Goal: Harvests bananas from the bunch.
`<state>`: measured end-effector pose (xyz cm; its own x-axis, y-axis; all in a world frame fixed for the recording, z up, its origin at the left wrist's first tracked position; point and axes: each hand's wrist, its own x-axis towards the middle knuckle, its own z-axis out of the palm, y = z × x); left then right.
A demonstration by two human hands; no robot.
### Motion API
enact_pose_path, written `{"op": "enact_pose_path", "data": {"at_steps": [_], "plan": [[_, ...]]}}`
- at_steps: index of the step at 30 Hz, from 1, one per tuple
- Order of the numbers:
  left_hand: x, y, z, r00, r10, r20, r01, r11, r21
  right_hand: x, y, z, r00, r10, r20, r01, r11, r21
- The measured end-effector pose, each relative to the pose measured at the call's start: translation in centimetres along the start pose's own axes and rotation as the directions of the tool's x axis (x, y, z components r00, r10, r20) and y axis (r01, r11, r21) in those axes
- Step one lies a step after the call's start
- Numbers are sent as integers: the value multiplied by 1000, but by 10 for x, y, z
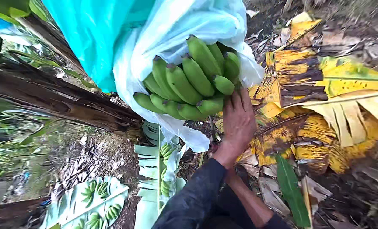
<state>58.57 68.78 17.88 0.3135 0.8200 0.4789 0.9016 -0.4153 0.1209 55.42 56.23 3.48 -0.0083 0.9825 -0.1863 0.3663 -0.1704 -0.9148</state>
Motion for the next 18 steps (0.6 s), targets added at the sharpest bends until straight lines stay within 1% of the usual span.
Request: {"op": "enact_pose_path", "data": {"at_steps": [1, 2, 3, 4, 5, 6, 7, 8, 9, 10, 11, 12, 13, 14, 15, 16, 18], "plan": [[4, -8, 8, 999, 42, -2, -42, 999, 10, 13, 9, 7, 991, -109, -76, 113, 992, 50], [8, -16, 15, 997, 73, 0, -73, 997, 3, 28, 19, 14, 977, -178, -120, 188, 979, 77], [9, -23, 20, 996, 88, 16, -88, 996, -19, 43, 23, 19, 963, -218, -156, 234, 967, 96], [9, -28, 25, 995, 91, 40, -89, 995, -35, 57, 19, 15, 966, -208, -155, 229, 964, 133], [10, -32, 32, 994, 92, 59, -90, 995, -46, 66, 0, -3, 988, -132, -78, 145, 971, 189], [11, -35, 41, 994, 101, 53, -98, 994, -48, 72, -32, -35, 997, 14, 78, -34, 966, 258], [10, -36, 48, 993, 111, 50, -108, 993, -47, 79, -56, -59, 975, 127, 181, -180, 933, 313], [11, -37, 52, 991, 126, 44, -125, 991, -39, 86, -68, -73, 956, 188, 227, -264, 887, 379], [15, -35, 53, 989, 140, 46, -139, 990, -18, 93, -72, -80, 955, 198, 221, -279, 854, 439], [21, -30, 51, 986, 147, 74, -148, 989, 12, 100, -67, -77, 971, 174, 165, -232, 852, 469], [27, -24, 46, 982, 148, 121, -154, 987, 40, 107, -58, -69, 990, 119, 79, -142, 879, 454], [35, -15, 39, 976, 134, 172, -148, 986, 72, 117, -45, -56, 999, 32, -41, -14, 928, 372], [43, -9, 43, 979, 132, 153, -148, 984, 103, 130, -32, -38, 977, -81, -196, 119, 974, 193], [53, 0, 50, 989, 113, 92, -126, 981, 147, 143, -28, -27, 928, -143, -343, 172, 983, 56], [66, 11, 61, 996, 89, -15, -84, 972, 218, 151, -36, -28, 880, -164, -446, 191, 981, 17], [76, 20, 66, 995, 75, -71, -55, 965, 256, 157, -44, -33, 856, -170, -489, 203, 979, 14], [84, 35, 68, 993, 68, -92, -38, 955, 294, 163, -46, -41, 798, -217, -562, 266, 964, 6]]}}
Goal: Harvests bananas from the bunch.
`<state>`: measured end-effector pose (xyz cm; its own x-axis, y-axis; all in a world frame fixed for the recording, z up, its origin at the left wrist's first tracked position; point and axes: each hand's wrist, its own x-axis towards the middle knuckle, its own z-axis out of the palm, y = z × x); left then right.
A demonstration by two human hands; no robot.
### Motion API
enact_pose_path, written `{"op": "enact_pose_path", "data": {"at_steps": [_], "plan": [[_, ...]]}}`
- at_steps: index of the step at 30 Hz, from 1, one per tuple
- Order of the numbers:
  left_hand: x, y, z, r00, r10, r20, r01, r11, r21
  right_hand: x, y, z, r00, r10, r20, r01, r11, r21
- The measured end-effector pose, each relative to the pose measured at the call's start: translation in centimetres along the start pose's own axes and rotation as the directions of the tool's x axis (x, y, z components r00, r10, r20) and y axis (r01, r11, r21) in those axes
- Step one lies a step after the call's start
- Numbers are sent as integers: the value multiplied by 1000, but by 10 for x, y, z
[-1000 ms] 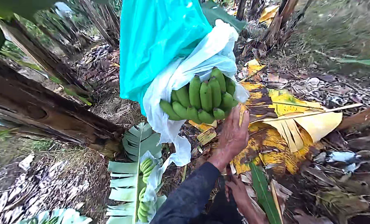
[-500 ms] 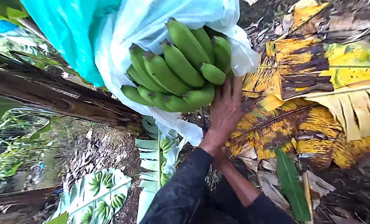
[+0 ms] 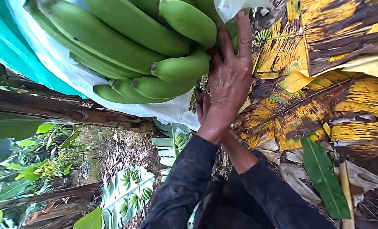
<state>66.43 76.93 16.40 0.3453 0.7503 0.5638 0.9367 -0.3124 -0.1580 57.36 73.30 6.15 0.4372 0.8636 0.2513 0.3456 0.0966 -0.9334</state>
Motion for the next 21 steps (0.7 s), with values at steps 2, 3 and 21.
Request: {"op": "enact_pose_path", "data": {"at_steps": [2, 3, 21], "plan": [[5, 9, -3, 1000, 7, -14, -6, 1000, 23, -5, 15, -16, 987, -36, 156, 29, 999, 46], [6, 12, -5, 1000, 9, -5, -9, 999, 31, -11, 27, -30, 946, -28, 323, 11, 998, 54], [-53, -41, -50, 929, 43, 367, -46, 999, 1, -162, 113, -219, 310, 709, 633, -668, 636, -385]]}}
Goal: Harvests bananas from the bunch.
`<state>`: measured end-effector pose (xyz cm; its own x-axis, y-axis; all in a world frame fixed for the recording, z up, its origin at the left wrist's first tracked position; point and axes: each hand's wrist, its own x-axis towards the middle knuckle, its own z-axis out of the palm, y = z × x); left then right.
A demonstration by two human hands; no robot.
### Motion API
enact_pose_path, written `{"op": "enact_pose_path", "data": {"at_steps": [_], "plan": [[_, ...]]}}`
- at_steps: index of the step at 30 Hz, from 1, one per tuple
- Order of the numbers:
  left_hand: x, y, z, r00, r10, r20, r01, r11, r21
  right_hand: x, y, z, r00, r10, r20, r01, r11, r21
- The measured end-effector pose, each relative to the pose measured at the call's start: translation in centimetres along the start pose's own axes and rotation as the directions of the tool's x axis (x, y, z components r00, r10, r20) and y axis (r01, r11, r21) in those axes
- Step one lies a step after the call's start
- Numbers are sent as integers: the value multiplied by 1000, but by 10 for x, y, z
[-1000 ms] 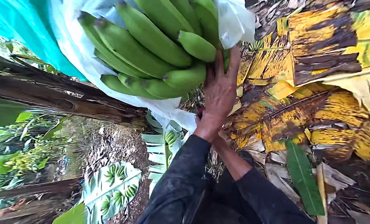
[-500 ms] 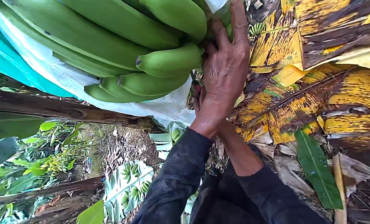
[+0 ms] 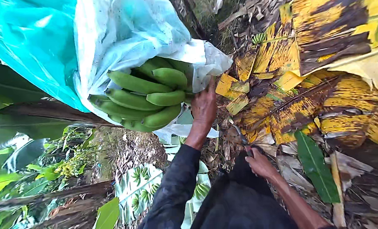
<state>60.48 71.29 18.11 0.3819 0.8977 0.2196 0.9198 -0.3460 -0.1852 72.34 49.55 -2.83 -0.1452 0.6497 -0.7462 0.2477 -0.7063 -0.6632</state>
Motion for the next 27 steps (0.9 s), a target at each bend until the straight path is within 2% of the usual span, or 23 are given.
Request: {"op": "enact_pose_path", "data": {"at_steps": [2, 4, 7, 11, 14, 16, 19, 22, 23, 25, 27], "plan": [[3, 14, -2, 999, -3, -36, 4, 1000, 18, -12, -33, 0, 978, -204, 42, 207, 975, -82], [11, 29, -1, 995, -14, -97, 19, 998, 52, -17, -68, 11, 908, -411, 84, 419, 899, -128], [16, 55, -14, 997, -4, -72, 10, 997, 77, -14, -104, 29, 799, -599, 41, 600, 794, -98], [21, 78, -27, 1000, -15, -10, 16, 995, 100, -14, -138, 35, 731, -683, -18, 683, 731, -9], [29, 83, -28, 1000, -2, -10, 4, 990, 140, -3, -150, 43, 670, -727, -153, 736, 677, 8], [38, 85, -28, 1000, -4, -9, 5, 988, 155, 7, -161, 43, 659, -726, -194, 742, 670, 13], [47, 84, -26, 1000, -8, -2, 8, 988, 152, 19, -177, 38, 652, -738, -177, 754, 656, 41], [52, 80, -24, 999, -33, 37, 28, 992, 127, 34, -194, 33, 629, -773, -83, 777, 627, 50], [51, 79, -23, 998, -36, 47, 30, 991, 127, 39, -198, 32, 610, -791, -43, 792, 607, 63], [47, 72, -19, 998, -27, 52, 21, 992, 121, 40, -198, 35, 569, -820, -64, 822, 565, 76], [39, 59, -17, 998, -5, 58, -1, 994, 106, 31, -181, 40, 654, -757, -13, 754, 650, 95]]}}
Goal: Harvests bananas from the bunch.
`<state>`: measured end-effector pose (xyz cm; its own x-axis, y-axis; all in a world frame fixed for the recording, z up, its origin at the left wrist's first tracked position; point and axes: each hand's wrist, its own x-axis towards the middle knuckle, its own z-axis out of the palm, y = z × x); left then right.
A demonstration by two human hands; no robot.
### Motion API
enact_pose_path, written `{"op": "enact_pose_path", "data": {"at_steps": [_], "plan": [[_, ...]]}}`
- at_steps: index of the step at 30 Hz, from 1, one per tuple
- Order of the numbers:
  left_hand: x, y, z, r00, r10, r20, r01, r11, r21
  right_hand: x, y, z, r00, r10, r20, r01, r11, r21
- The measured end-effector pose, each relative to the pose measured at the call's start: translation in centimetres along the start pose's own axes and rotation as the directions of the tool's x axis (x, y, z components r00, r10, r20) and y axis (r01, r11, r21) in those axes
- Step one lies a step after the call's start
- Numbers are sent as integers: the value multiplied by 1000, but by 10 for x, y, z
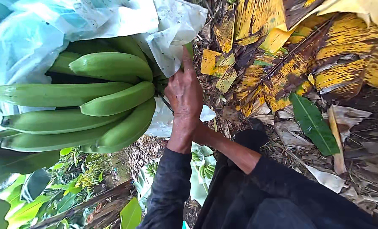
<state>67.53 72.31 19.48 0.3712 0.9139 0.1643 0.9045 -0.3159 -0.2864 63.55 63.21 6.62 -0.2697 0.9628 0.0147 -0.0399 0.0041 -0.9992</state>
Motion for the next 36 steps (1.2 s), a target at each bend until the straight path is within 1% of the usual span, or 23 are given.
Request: {"op": "enact_pose_path", "data": {"at_steps": [2, 3, 5, 6, 7, 9, 10, 11, 12, 13, 14, 15, 16, 17, 18, 20, 22, 23, 26, 29, 32, 36], "plan": [[-11, -20, -2, 999, 38, 33, -36, 998, -58, -42, 12, -1, 979, 183, 86, -181, 983, -22], [-18, -32, -4, 998, 61, 35, -57, 993, -108, -72, 18, -4, 960, 265, 92, -263, 964, -35], [-37, -59, -7, 995, 98, 22, -91, 973, -210, -144, 37, -11, 919, 394, -22, -394, 919, -4], [-47, -72, -10, 992, 123, 12, -115, 961, -253, -181, 50, -14, 879, 465, -108, -465, 885, 32], [-56, -85, -13, 988, 156, 7, -146, 942, -303, -217, 60, -18, 808, 556, -192, -550, 830, 91], [-73, -105, -17, 976, 216, 34, -184, 895, -406, -278, 72, -27, 605, 716, -349, -700, 687, 197], [-82, -115, -16, 967, 245, 65, -189, 866, -463, -301, 73, -31, 509, 752, -420, -733, 634, 247], [-91, -126, -10, 956, 279, 93, -190, 828, -528, -318, 71, -33, 424, 757, -497, -735, 608, 299], [-100, -137, 2, 940, 321, 118, -191, 778, -599, -330, 67, -32, 351, 747, -565, -710, 605, 359], [-110, -148, 20, 916, 372, 151, -178, 714, -677, -336, 64, -28, 299, 721, -625, -661, 629, 409], [-120, -158, 42, 878, 431, 208, -144, 653, -744, -338, 61, -22, 266, 693, -670, -600, 663, 447], [-133, -165, 65, 825, 495, 271, -89, 589, -803, -336, 57, -14, 256, 669, -698, -545, 696, 468], [-147, -169, 86, 769, 557, 315, -37, 530, -847, -330, 52, -4, 263, 656, -707, -505, 718, 478], [-164, -171, 105, 719, 614, 326, -8, 477, -879, -322, 45, 7, 283, 658, -698, -484, 727, 488], [-181, -173, 120, 670, 665, 330, 0, 445, -895, -312, 38, 20, 316, 672, -670, -485, 721, 495], [-214, -176, 141, 588, 736, 337, -23, 431, -902, -293, 31, 44, 411, 709, -573, -537, 697, 475], [-244, -185, 154, 533, 777, 335, -59, 429, -901, -273, 33, 67, 511, 721, -468, -591, 690, 417], [-258, -192, 157, 519, 791, 323, -86, 425, -901, -262, 35, 78, 555, 724, -411, -606, 690, 397], [-294, -216, 157, 502, 809, 306, -172, 440, -882, -220, 42, 107, 645, 733, -216, -651, 675, 348], [-328, -238, 160, 541, 786, 297, -249, 488, -837, -178, 51, 128, 687, 727, -23, -697, 666, 266], [-345, -260, 162, 602, 745, 287, -272, 530, -803, -139, 65, 144, 695, 711, 108, -718, 677, 164], [-357, -279, 165, 643, 724, 250, -305, 541, -784, -101, 82, 156, 653, 730, 201, -747, 665, 11]]}}
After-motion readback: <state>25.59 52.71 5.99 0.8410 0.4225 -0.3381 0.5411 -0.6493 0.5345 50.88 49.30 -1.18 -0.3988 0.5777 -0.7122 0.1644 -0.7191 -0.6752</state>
